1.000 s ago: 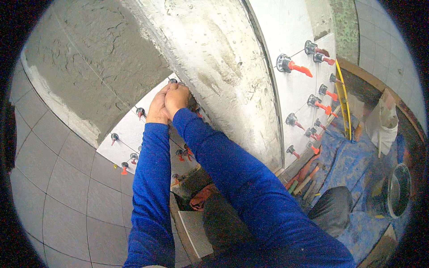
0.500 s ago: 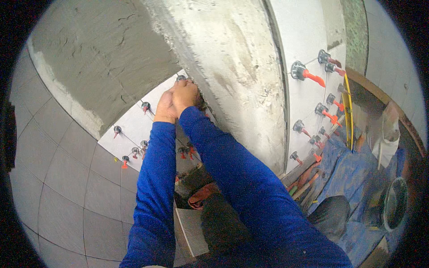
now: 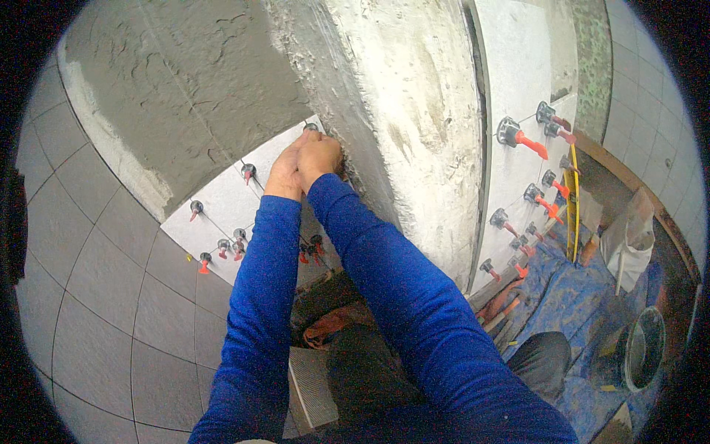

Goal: The person installs white ceramic tiles on a wall using tile leveling clips and spacers. They apply adhesive to the back of a tile with a notched trowel, press it into place, and secure it with clips and a rubber mallet.

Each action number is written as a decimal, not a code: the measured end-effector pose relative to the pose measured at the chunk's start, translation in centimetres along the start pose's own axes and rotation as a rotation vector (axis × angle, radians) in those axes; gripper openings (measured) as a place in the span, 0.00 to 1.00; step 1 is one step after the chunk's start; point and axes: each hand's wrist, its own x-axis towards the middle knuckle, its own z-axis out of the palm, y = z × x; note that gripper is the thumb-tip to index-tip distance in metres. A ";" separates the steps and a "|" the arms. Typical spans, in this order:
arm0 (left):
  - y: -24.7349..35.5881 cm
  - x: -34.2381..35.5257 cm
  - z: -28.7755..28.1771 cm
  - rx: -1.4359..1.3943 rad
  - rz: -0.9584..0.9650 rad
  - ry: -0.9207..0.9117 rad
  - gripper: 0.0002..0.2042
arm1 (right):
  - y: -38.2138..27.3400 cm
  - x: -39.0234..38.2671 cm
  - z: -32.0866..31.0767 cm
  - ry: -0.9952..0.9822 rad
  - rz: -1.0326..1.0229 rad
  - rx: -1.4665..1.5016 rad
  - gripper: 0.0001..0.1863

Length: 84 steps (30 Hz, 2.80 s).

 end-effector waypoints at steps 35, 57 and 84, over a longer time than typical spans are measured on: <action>-1.7 -1.0 -0.5 1.992 1.722 0.741 0.10 | 3.7 2.8 1.1 -0.008 -0.095 0.071 0.17; 2.0 -4.7 1.7 2.155 1.583 0.130 0.14 | 0.9 0.2 -0.5 -0.022 -0.143 -0.148 0.23; -1.8 0.2 -1.4 -0.126 -0.014 -0.231 0.19 | 1.4 2.3 -0.3 0.042 -0.262 -0.367 0.21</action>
